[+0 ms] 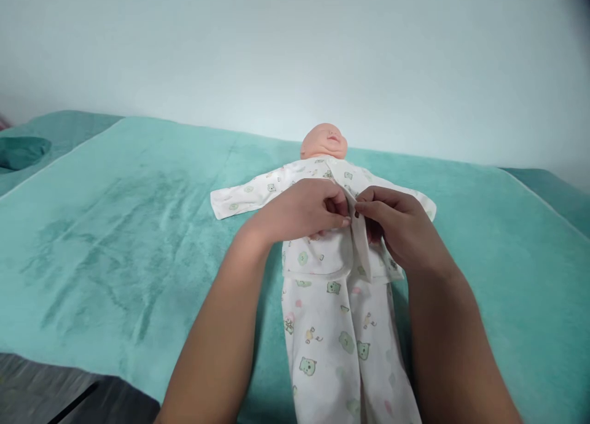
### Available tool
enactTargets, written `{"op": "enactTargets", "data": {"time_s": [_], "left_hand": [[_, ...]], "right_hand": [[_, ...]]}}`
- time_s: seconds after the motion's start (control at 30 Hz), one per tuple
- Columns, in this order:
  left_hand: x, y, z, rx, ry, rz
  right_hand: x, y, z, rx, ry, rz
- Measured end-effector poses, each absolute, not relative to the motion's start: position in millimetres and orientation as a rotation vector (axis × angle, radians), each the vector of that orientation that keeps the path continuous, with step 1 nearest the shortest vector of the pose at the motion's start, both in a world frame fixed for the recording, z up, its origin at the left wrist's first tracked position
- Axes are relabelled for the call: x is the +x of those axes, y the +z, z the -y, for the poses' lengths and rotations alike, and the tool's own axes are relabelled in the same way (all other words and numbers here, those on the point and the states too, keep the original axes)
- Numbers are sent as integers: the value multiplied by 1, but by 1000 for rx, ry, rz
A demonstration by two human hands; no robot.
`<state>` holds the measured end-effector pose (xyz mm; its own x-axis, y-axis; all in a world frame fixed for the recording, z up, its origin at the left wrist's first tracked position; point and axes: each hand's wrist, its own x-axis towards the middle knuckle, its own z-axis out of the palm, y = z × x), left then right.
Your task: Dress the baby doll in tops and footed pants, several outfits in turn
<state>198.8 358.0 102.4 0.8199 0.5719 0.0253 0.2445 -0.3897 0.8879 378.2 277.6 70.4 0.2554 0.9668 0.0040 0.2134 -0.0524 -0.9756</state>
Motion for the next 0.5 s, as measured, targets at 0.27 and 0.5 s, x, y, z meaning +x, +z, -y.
{"op": "enactTargets", "data": {"time_s": [0.27,0.5], "left_hand": [[195,97,-368,1776,359,-499],[196,100,-363,1731,399,-521]], "right_hand": [[375,73,-276,-1469,930,1175],[377,72,-276,-1452,956,1158]]}}
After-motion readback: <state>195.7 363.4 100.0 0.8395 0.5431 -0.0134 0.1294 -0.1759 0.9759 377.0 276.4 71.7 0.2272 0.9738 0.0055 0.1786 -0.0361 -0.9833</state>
